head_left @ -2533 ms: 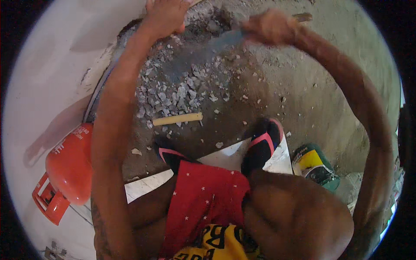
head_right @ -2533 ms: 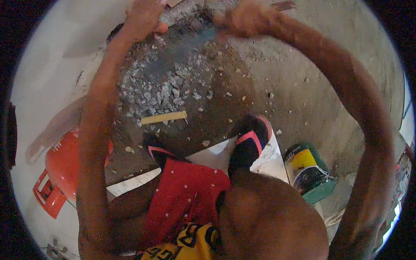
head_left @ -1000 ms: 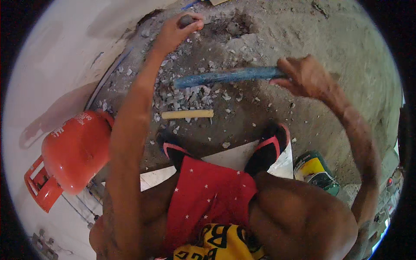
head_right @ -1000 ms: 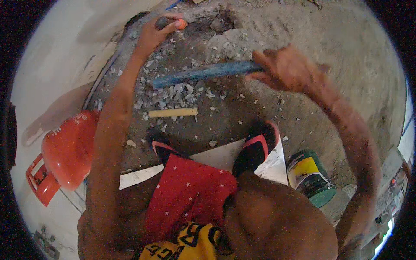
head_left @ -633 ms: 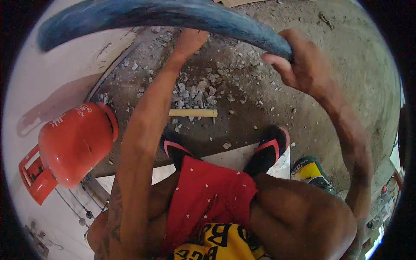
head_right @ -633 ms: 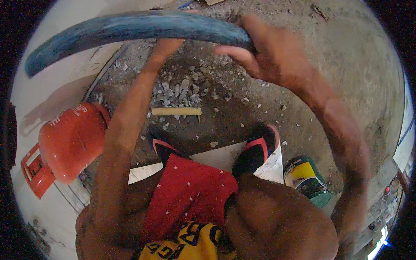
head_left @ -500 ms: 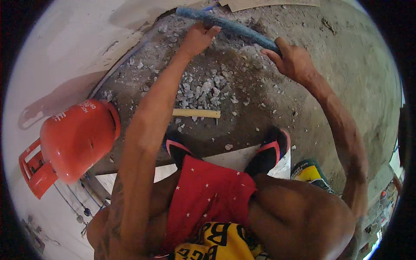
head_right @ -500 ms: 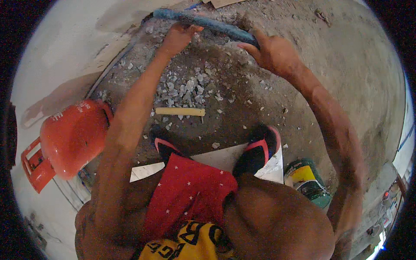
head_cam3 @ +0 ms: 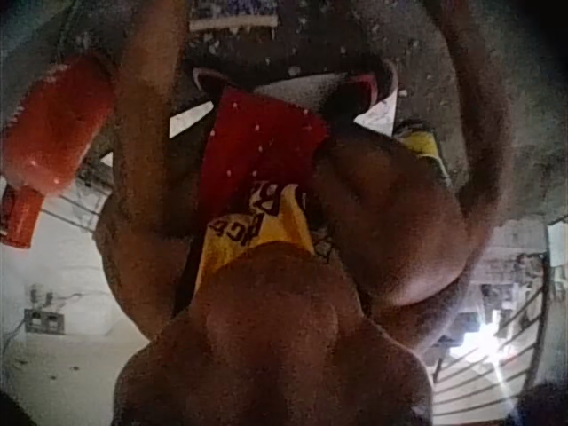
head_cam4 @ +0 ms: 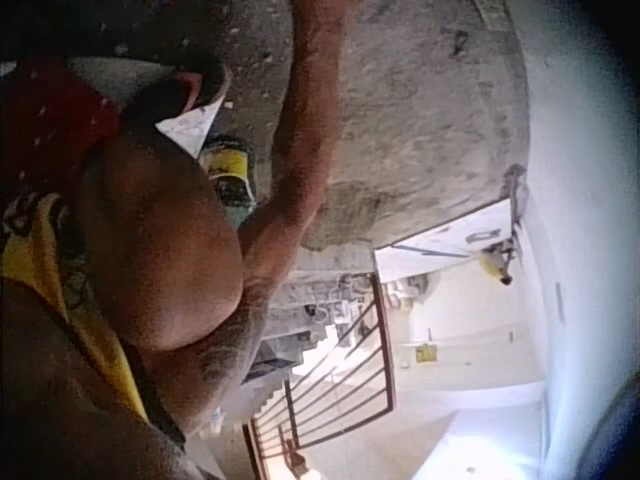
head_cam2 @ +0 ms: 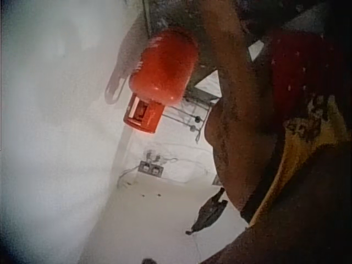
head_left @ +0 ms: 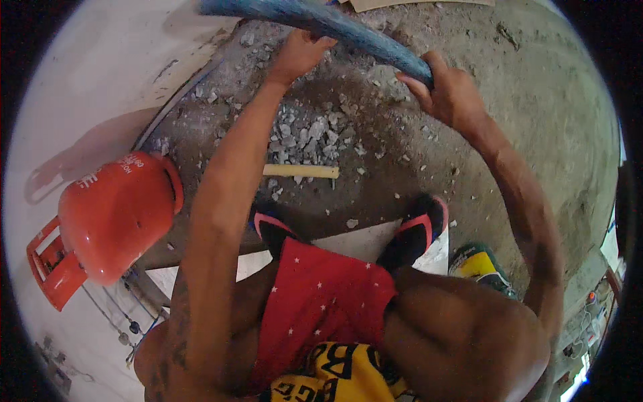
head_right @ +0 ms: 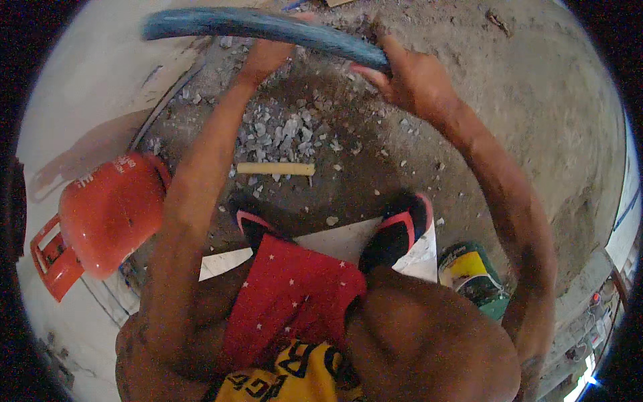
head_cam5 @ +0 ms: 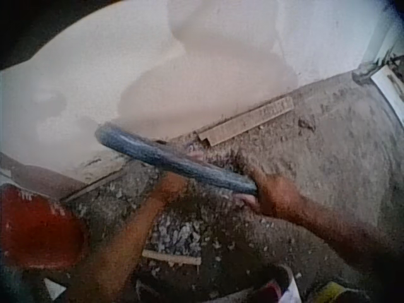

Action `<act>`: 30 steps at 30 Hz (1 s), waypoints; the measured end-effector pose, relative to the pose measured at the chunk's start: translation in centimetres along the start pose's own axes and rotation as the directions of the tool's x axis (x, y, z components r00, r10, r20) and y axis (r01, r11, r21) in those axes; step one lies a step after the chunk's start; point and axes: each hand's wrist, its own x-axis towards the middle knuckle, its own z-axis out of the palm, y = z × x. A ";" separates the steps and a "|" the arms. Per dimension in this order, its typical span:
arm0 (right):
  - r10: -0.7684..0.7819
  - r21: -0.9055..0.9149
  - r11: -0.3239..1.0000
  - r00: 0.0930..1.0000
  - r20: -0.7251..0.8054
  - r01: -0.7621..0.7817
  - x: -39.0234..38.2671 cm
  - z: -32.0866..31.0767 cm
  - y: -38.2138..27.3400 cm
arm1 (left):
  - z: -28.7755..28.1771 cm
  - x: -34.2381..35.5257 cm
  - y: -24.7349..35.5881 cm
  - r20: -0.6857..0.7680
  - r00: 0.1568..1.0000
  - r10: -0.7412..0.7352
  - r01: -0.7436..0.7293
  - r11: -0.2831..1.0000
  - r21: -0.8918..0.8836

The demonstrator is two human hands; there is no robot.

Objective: The person strikes the top of a chisel with a hammer to break up concrete around a blue pipe in the floor.

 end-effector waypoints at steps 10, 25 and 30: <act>0.374 0.030 0.927 0.927 0.033 -0.375 -4.1 -0.3 0.7 | 1.8 -1.0 9.3 -0.383 0.866 -0.320 0.276 0.947 -0.167; 0.718 0.258 0.594 0.647 0.255 -0.762 -11.0 -1.6 -2.9 | -3.1 0.5 6.8 -0.435 0.866 -0.246 0.220 0.969 -0.110; 0.709 0.221 0.608 0.647 0.280 -0.762 -9.6 -1.9 -3.9 | -1.7 0.6 10.8 -0.492 0.868 -0.071 0.287 0.880 0.380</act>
